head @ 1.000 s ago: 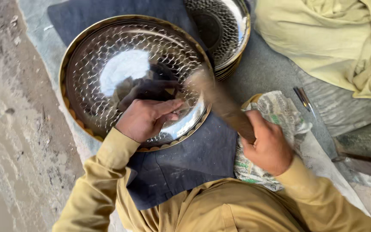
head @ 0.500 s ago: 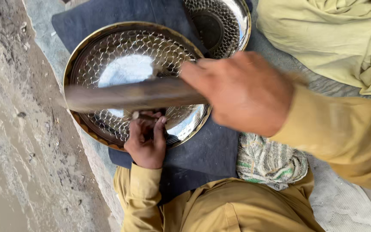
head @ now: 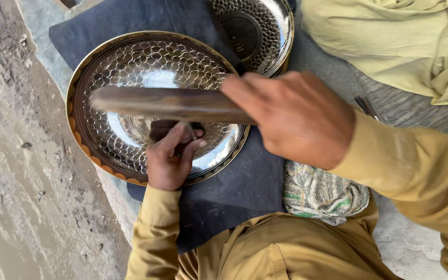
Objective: The person uses a hammer and a metal punch to create a decorative pattern on a metal plate. They repeatedly strike the punch with the hammer to form a textured design on the plate's surface.
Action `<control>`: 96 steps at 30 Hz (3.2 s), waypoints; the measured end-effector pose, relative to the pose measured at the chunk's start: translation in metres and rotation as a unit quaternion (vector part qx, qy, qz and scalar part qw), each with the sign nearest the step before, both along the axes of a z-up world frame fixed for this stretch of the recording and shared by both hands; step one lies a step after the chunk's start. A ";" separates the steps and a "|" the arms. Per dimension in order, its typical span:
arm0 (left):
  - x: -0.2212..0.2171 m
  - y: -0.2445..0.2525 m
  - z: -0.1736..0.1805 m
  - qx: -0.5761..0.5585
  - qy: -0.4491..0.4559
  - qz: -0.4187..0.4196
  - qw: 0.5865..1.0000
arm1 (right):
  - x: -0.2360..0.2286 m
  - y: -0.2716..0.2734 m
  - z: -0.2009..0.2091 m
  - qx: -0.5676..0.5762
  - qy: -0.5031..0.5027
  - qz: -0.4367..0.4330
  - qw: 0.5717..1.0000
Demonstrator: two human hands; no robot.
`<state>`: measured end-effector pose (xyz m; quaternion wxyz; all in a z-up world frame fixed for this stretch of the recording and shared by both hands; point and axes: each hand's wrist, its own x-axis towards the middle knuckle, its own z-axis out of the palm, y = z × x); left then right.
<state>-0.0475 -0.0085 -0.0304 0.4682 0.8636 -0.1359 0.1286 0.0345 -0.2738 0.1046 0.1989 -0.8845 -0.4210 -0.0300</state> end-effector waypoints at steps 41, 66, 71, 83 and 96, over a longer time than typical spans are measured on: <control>-0.011 -0.006 -0.009 -0.014 -0.007 0.033 0.999 | -0.010 -0.026 -0.030 0.094 0.043 -0.061 0.993; 0.042 0.003 0.025 0.190 0.090 -0.260 0.943 | -0.122 -0.034 -0.130 0.160 0.256 -0.292 0.907; 0.056 0.000 0.030 0.209 0.095 -0.361 0.904 | -0.146 -0.011 -0.159 0.252 0.183 -0.286 0.906; 0.052 -0.006 0.038 0.283 0.123 -0.369 0.877 | -0.145 0.005 -0.193 0.289 0.131 -0.299 0.900; 0.010 0.013 0.018 0.071 0.092 -0.110 0.987 | -0.104 -0.036 -0.134 0.232 0.250 -0.246 0.907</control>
